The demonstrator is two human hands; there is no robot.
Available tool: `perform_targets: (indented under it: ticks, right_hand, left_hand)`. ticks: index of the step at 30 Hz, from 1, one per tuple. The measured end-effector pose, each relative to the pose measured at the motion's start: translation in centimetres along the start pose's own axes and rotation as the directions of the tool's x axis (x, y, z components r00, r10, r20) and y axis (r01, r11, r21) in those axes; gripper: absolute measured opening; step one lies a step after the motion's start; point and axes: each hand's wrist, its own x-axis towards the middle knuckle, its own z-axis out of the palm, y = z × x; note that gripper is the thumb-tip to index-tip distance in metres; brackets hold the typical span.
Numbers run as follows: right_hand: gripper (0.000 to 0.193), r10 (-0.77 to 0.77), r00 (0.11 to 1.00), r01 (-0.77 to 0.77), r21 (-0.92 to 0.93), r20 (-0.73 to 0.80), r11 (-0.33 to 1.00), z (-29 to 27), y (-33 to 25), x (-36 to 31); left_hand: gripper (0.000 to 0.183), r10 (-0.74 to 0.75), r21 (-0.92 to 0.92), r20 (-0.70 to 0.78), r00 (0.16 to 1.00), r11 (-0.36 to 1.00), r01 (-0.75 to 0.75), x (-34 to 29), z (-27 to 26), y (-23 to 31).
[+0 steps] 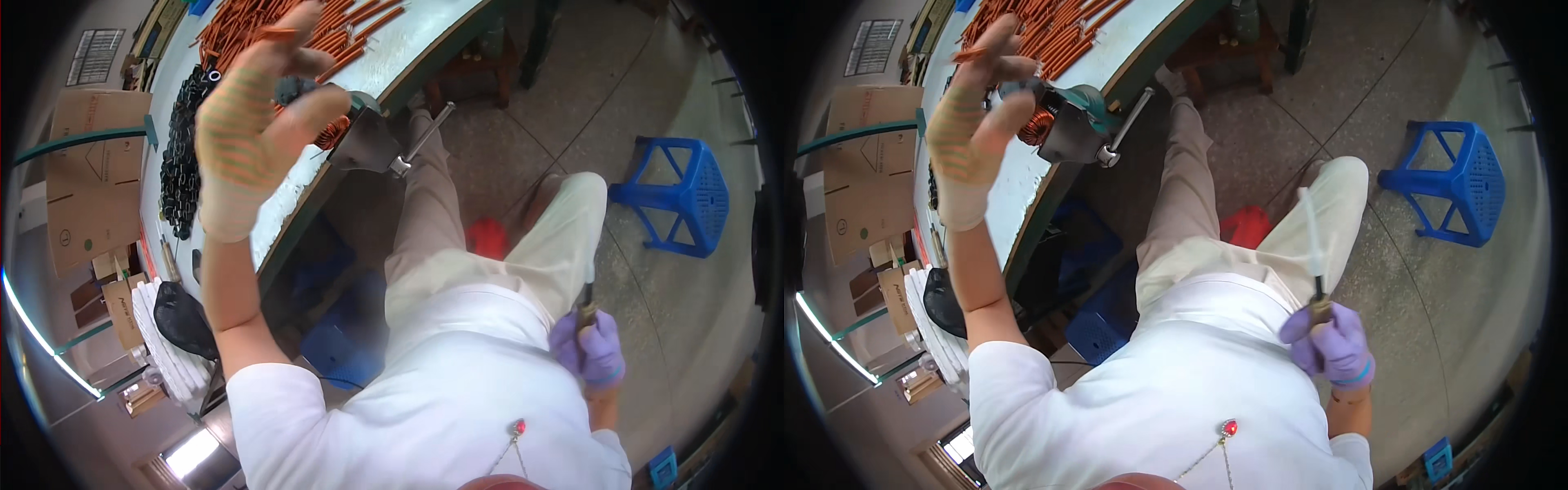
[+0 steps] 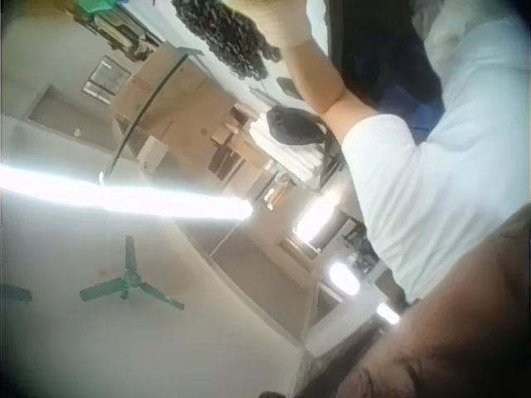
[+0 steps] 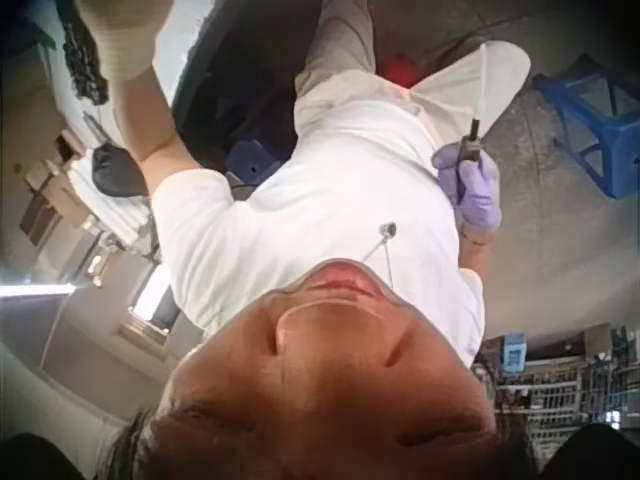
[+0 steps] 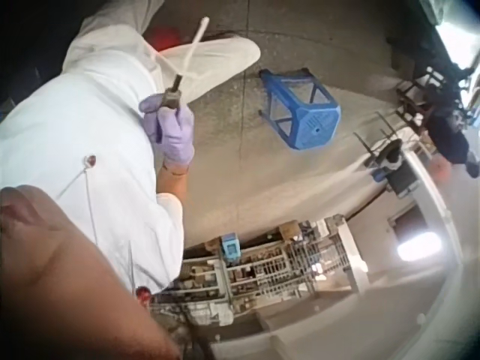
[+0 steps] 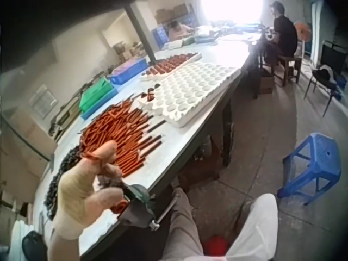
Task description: The operator uses a hand tool to wind orange wire around a metal core held in a vice at a workbench.
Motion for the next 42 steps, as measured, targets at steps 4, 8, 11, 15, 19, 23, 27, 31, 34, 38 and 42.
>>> perform_targets:
  ticks: [4, 8, 11, 15, 19, 23, 27, 31, 34, 38, 42]
  right_hand:
    - [0.029, 0.147, 0.960, -0.110, -0.165, 0.238, 0.980, 3.3, -0.6, 6.7]
    - [0.028, 0.117, 0.866, -0.132, -0.002, 0.485, 0.991, 11.0, -4.6, 15.0]
    - [0.031, 0.029, 0.917, -0.002, -0.068, 0.397, 0.998, 11.3, -5.8, 15.3]
    - [0.033, 0.073, 0.815, -0.138, 0.069, 0.575, 0.988, 9.5, -4.1, 11.1]
    - [0.034, 0.110, 0.725, -0.233, 0.091, 0.680, 0.968, 11.6, -3.6, 12.5]
    - [0.036, 0.043, 0.802, -0.056, 0.003, 0.596, 0.998, 12.6, -4.5, 15.4]
    - [0.033, 0.063, 0.907, 0.118, -0.397, 0.416, 0.910, 10.9, -4.0, 13.7]
    - [0.032, 0.070, 0.893, 0.080, -0.310, 0.445, 0.947, 10.7, -3.7, 12.9]
    - [0.032, 0.117, 0.905, 0.042, -0.358, 0.410, 0.933, 10.3, -3.8, 13.2]
    - [0.026, 0.112, 0.902, 0.026, -0.312, 0.417, 0.950, 6.6, -2.5, 10.0]
    - [0.021, 0.128, 0.907, 0.030, -0.365, 0.401, 0.930, 2.9, -1.4, 5.4]
  left_hand:
    - [0.033, 0.003, -0.023, -0.193, 0.981, 1.000, -0.008, 1.0, -0.1, -1.1]
    - [0.021, -0.013, 0.071, -0.302, 0.953, 0.997, 0.036, -0.1, -0.7, -3.1]
    - [0.025, -0.362, -0.119, -0.257, 0.896, 0.932, 0.343, -1.1, -0.6, -4.0]
    - [0.031, -0.235, -0.090, -0.357, 0.904, 0.972, 0.217, -1.4, -0.8, -4.0]
    - [0.035, 0.226, 0.457, -0.439, 0.870, 0.889, 0.000, -0.7, -1.1, -3.1]
    - [0.034, 0.004, 0.438, -0.326, 0.945, 0.887, 0.147, -0.4, 0.0, -3.3]
    - [0.046, -0.273, 0.024, -0.330, 0.904, 0.954, 0.297, -1.0, 0.9, -4.5]
    - [0.051, -0.152, 0.182, -0.283, 0.947, 0.961, 0.208, -1.4, 0.9, -4.4]
    - [0.056, -0.204, 0.170, -0.292, 0.934, 0.950, 0.260, -0.8, 0.3, -2.5]
    - [0.076, -0.149, 0.181, -0.341, 0.928, 0.959, 0.220, 0.4, -1.5, 1.4]
    - [0.063, 0.251, 0.644, 0.163, 0.954, 0.706, -0.296, 0.1, -0.4, 3.8]
